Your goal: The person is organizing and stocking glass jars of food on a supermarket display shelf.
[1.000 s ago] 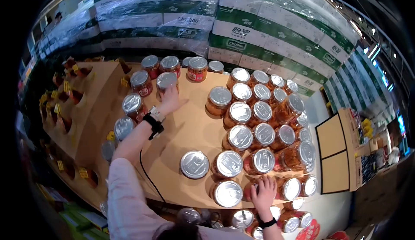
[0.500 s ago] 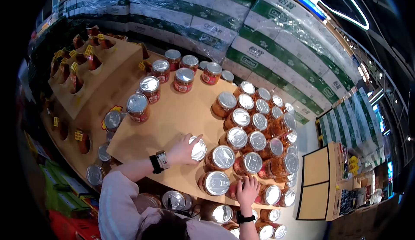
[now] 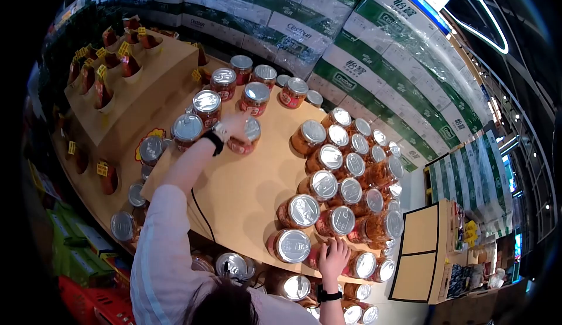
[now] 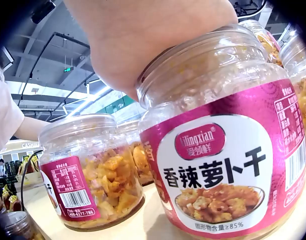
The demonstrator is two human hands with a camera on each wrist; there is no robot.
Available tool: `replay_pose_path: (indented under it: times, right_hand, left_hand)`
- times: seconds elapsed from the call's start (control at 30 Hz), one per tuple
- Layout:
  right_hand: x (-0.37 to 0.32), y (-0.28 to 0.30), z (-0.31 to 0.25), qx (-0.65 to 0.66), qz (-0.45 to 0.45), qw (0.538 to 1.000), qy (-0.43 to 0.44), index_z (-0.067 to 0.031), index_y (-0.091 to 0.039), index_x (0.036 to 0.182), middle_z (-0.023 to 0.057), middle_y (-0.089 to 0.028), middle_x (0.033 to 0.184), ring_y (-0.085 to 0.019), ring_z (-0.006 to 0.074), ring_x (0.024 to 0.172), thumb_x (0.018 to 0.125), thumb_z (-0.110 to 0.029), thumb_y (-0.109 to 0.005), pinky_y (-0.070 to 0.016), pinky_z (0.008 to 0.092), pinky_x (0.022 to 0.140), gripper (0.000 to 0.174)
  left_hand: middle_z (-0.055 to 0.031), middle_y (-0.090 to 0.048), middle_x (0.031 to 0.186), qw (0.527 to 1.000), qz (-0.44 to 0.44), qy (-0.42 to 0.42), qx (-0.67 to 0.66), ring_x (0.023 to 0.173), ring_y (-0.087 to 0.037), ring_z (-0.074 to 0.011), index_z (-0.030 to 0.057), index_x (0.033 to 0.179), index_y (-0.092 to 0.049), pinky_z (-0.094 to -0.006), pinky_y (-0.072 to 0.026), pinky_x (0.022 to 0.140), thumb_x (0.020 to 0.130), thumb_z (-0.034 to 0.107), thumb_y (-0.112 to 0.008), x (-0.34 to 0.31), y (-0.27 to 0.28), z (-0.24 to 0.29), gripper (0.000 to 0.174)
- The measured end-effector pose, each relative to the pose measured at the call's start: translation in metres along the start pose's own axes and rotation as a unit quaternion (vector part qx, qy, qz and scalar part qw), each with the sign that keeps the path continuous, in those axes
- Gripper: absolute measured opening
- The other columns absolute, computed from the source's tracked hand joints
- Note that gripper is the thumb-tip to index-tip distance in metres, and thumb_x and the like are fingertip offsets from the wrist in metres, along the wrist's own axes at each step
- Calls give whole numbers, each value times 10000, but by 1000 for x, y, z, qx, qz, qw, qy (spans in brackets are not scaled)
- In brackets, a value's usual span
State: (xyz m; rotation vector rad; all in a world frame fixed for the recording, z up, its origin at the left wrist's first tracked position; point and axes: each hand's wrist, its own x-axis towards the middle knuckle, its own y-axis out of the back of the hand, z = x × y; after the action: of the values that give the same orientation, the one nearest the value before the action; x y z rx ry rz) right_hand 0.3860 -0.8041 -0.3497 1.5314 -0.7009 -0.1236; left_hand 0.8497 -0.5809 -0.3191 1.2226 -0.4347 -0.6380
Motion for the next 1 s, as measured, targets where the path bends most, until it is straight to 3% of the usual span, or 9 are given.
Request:
replay_pose_path:
  times: [0.17,0.47,0.6,0.7,0.73,0.77,0.83,0.87,1.0]
  right_hand:
    - [1,0,-1,7,-1,1000,-5,-67,-603,1028,106,-577,1146,-464,304,1139,843,-299,-539,-286,485,1014,304]
    - [0,0,2,9,-5,1000,-7,-70,-609,1033,107,-578,1138,-458,302,1149,835,-307,-554,-285,493,1011,313]
    - [1,6,-3,-1,7,1000,0,-75,-602,1002,98,-571,1153,-460,288,1141,851,-291,-536,-291,470,1011,272]
    - [-1,3,0,-7,16,1000,1,-73,-600,1006,102,-577,1125,-465,288,1131,851,-304,-543,-304,472,994,285]
    - [-2,2,1,-8,17,1000,1,-72,-600,1008,104,-578,1118,-466,288,1129,851,-307,-544,-307,474,990,289]
    - [-2,1,1,-11,23,1000,4,-68,-601,1008,109,-581,1103,-471,289,1122,852,-311,-545,-314,476,980,294]
    - [-4,-4,5,2,22,1000,-4,-65,-607,1013,114,-583,1124,-471,295,1132,840,-334,-550,-300,499,988,325]
    - [-4,-4,4,2,23,1000,-5,-65,-607,1011,113,-582,1126,-470,293,1133,839,-335,-549,-303,499,988,325]
    - [-4,0,3,-8,37,999,2,-78,-595,1001,103,-584,1087,-479,286,1113,856,-320,-534,-326,467,967,289]
  left_hand:
    - [-133,-385,1406,991,-65,103,62,1273,-405,-274,62,1435,-155,-501,-181,1089,472,604,-782,29,15,-4,1271]
    - [-175,-463,1329,997,44,65,8,1236,-440,-286,37,1393,-271,-507,-216,1065,510,550,-785,28,1,-24,1144]
    - [-246,-251,1433,984,104,124,80,1350,-221,-366,73,1438,-144,-600,-160,1056,540,600,-759,11,-19,-3,1209]
    - [-279,-191,1444,992,92,23,84,1357,-178,-400,79,1436,-179,-686,-146,1001,604,641,-699,-17,-36,50,1131]
    - [-265,-233,1435,989,103,-46,97,1335,-227,-405,76,1421,-234,-625,-199,1027,635,635,-683,-33,-46,74,1065]
    - [-258,-283,1420,981,15,-148,-127,1320,-275,-389,23,1394,-270,-533,-196,1072,725,637,-611,-47,-46,95,971]
    - [-238,-396,1356,957,-53,-226,-174,1235,-405,-384,31,1357,-352,-424,-331,1032,725,595,-641,-89,-45,155,896]
    - [-246,-440,1306,918,-223,-262,-198,1183,-451,-382,26,1331,-388,-397,-377,999,710,568,-669,-111,-13,188,870]
    - [-278,-326,1362,910,-149,-379,-74,1248,-354,-417,79,1372,-321,-489,-373,979,610,558,-742,-184,-70,227,993]
